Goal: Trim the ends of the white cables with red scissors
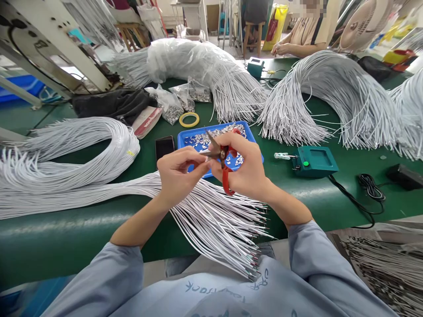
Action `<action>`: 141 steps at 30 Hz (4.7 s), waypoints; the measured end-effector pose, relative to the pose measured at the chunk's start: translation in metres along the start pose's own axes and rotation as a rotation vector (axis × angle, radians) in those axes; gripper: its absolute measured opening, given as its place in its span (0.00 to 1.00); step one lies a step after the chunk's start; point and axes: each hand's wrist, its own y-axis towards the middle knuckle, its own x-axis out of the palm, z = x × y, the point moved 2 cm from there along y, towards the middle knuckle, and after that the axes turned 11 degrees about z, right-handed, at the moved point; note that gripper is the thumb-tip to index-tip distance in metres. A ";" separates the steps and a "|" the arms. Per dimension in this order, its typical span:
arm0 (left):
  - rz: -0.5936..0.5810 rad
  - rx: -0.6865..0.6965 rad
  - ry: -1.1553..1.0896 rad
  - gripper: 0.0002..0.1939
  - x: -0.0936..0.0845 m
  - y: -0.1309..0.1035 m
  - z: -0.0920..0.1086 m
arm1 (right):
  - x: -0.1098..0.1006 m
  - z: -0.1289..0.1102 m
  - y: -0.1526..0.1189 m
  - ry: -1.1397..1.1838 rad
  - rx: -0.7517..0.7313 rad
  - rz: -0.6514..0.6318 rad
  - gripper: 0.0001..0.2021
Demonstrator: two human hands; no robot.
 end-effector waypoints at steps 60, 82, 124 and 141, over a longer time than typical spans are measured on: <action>-0.834 -0.445 1.227 0.17 0.004 0.003 -0.125 | -0.024 0.098 0.058 -0.436 0.353 -0.096 0.21; -0.360 -0.407 -0.129 0.18 0.011 -0.005 -0.022 | -0.026 0.059 0.052 0.136 0.191 0.415 0.06; -0.037 -0.221 -0.187 0.08 0.002 0.005 -0.014 | 0.010 0.019 0.007 0.184 0.070 0.058 0.13; -0.055 -0.268 -0.191 0.10 0.002 0.003 -0.011 | 0.004 0.023 0.013 0.172 0.166 0.008 0.12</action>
